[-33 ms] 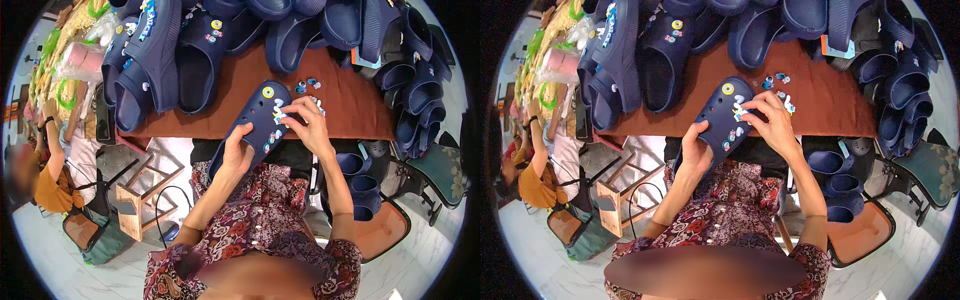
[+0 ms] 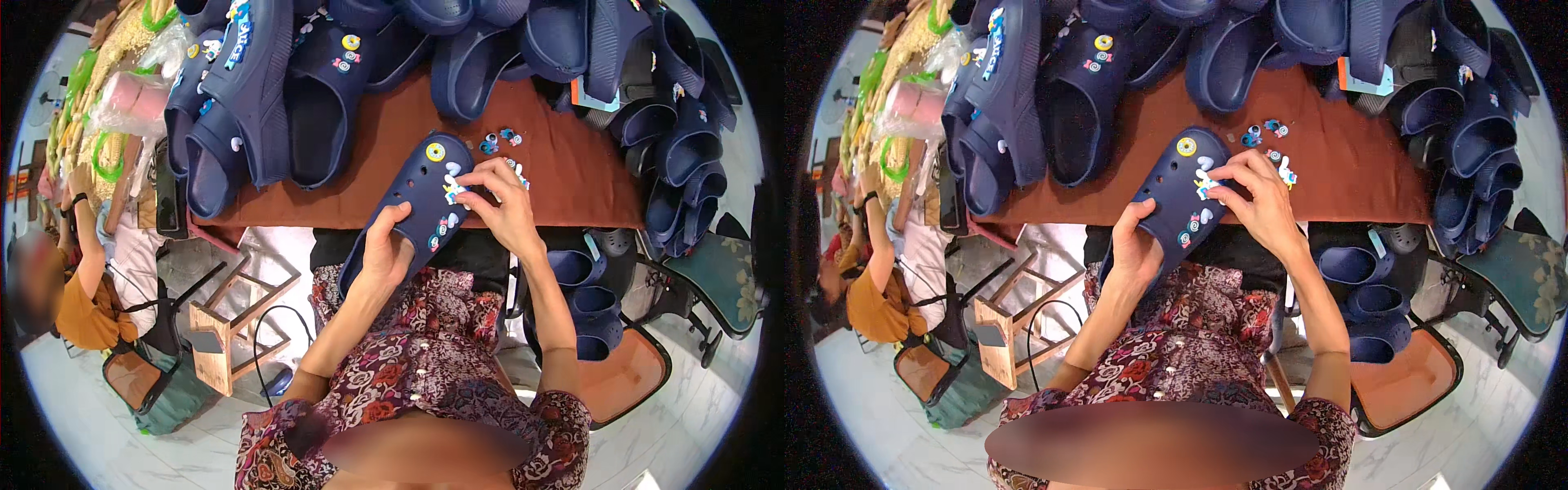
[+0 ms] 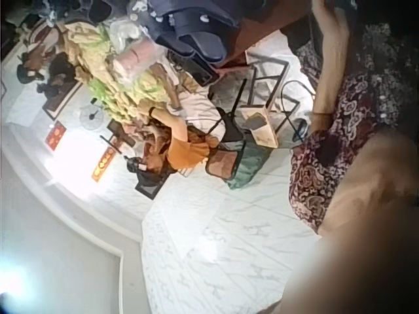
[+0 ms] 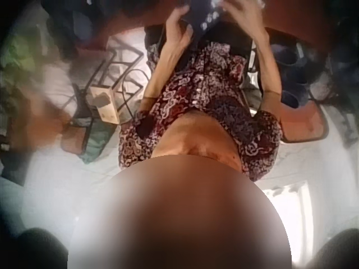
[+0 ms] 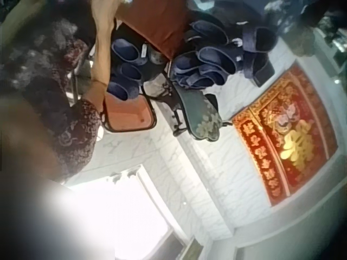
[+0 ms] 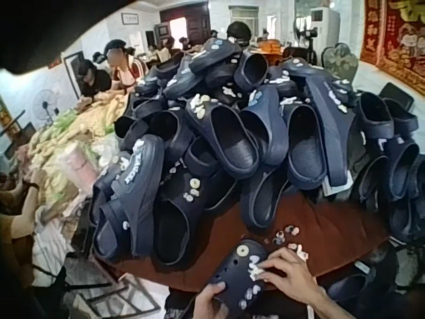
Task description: Manually attaching decorative charms to the holes of blue clogs.
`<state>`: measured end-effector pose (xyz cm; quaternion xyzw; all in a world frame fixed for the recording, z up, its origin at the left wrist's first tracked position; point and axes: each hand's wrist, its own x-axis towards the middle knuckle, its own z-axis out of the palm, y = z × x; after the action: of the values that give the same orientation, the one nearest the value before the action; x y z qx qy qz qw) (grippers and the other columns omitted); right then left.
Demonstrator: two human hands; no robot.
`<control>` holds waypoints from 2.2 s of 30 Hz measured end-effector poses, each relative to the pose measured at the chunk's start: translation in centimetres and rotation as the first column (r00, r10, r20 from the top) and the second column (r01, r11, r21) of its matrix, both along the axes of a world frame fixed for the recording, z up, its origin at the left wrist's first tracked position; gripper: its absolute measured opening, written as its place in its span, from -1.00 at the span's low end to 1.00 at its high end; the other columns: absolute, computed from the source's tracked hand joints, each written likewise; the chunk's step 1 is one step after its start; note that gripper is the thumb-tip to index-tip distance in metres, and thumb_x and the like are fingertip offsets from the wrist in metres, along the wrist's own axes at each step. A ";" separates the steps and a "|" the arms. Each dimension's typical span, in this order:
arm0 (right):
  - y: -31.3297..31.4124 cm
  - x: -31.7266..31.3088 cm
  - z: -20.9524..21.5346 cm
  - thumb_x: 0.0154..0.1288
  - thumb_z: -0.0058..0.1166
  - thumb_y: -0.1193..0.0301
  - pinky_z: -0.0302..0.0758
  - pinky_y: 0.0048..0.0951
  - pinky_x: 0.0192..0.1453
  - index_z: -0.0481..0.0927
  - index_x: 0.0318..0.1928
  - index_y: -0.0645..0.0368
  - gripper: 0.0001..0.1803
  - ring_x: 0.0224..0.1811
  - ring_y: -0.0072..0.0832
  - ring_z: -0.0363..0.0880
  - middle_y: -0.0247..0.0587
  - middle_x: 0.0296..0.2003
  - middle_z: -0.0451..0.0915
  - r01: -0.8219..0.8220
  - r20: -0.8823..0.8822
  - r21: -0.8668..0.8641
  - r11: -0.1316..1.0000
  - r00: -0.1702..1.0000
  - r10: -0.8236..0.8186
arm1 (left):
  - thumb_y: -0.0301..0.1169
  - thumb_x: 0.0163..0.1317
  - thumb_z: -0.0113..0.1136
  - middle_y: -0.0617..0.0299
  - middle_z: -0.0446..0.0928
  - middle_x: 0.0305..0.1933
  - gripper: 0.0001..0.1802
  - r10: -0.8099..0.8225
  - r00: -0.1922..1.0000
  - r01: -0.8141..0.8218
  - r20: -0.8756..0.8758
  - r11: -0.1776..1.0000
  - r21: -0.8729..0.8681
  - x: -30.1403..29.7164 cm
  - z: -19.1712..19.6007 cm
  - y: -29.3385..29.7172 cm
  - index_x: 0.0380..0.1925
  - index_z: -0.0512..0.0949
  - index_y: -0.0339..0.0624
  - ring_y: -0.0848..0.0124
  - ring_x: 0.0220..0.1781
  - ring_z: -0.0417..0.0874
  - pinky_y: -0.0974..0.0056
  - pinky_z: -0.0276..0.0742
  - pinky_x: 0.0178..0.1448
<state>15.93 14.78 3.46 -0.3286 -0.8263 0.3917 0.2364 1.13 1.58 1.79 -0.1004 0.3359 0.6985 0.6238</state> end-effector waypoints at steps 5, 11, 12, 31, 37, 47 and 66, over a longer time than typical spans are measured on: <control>0.1 -0.1 0.3 0.09 0.32 0.38 0.43 -0.33 -0.06 0.68 -0.21 0.13 -0.77 -0.15 -0.29 0.52 -0.24 -0.25 0.51 -0.034 -0.008 -0.024 0.999 0.999 0.034 | -0.28 0.14 0.14 -0.05 0.51 0.11 -0.42 0.003 1.000 -0.003 -0.020 1.000 -0.010 -0.2 0.0 -0.2 0.14 0.37 -0.38 0.15 0.13 0.56 0.07 0.43 0.28; 4.1 1.6 -1.9 0.27 0.16 0.47 0.49 -0.45 -0.15 0.65 -0.18 0.21 -0.86 -0.23 -0.43 0.60 -0.17 -0.27 0.61 0.268 -0.098 0.053 0.962 0.960 -0.262 | -0.26 0.17 0.13 -0.05 0.52 0.10 -0.44 0.032 0.999 -0.034 -0.031 0.997 -0.074 -0.2 0.7 -0.2 0.12 0.39 -0.38 0.13 0.11 0.57 0.05 0.44 0.27; 5.0 1.9 -2.4 0.28 0.14 0.46 0.51 -0.44 -0.18 0.64 -0.16 0.20 -0.85 -0.25 -0.44 0.62 -0.16 -0.27 0.59 0.324 -0.117 0.030 0.945 0.940 -0.319 | -0.25 0.18 0.13 -0.05 0.53 0.09 -0.45 0.041 0.999 -0.043 -0.031 0.995 -0.086 -0.2 0.7 -0.3 0.11 0.40 -0.38 0.13 0.11 0.58 0.05 0.43 0.27; 4.5 1.0 1.6 0.16 0.23 0.50 0.49 -0.45 -0.16 0.62 -0.16 0.25 -0.79 -0.24 -0.51 0.60 -0.29 -0.31 0.64 0.070 -0.107 -0.369 0.927 0.987 -0.118 | -0.36 0.22 0.08 0.00 0.53 0.10 -0.51 -0.002 0.999 0.002 -0.047 1.000 0.000 0.6 0.3 -0.4 0.13 0.37 -0.35 0.17 0.10 0.59 0.09 0.48 0.24; 2.3 -1.8 4.7 0.17 0.20 0.49 0.48 -0.33 -0.11 0.64 -0.23 0.25 -0.84 -0.22 -0.25 0.60 -0.17 -0.30 0.61 -0.259 0.014 -0.002 0.966 0.966 0.259 | -0.37 0.24 0.06 0.05 0.53 0.07 -0.53 -0.044 0.995 0.044 -0.088 0.999 0.004 1.3 -0.3 -0.4 0.13 0.36 -0.34 0.25 0.09 0.59 0.13 0.48 0.24; 3.5 -3.1 4.8 0.05 0.29 0.37 0.38 -0.30 -0.04 0.68 -0.30 0.11 -0.83 -0.12 -0.28 0.43 -0.24 -0.29 0.43 -0.354 0.180 0.180 0.918 0.929 0.323 | -0.44 0.26 0.07 0.13 0.52 0.07 -0.58 -0.065 0.986 0.074 -0.151 0.996 0.055 1.8 1.0 -0.3 0.12 0.40 -0.31 0.38 0.08 0.58 0.27 0.51 0.18; 4.8 -3.8 5.6 -0.10 0.37 0.40 0.34 -0.24 0.17 0.58 -0.17 0.11 -0.60 0.05 -0.23 0.38 -0.25 -0.15 0.43 -0.363 0.327 0.021 0.932 0.883 0.337 | -0.42 0.21 0.06 0.10 0.55 0.03 -0.53 -0.155 0.889 0.150 -0.430 0.988 -0.046 2.7 -0.5 -0.8 0.13 0.39 -0.33 0.36 -0.03 0.63 0.28 0.58 0.02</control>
<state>12.12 19.55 9.10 -0.2229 -0.9143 0.3359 0.0389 3.82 0.75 1.32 0.0801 0.4767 0.6503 0.5860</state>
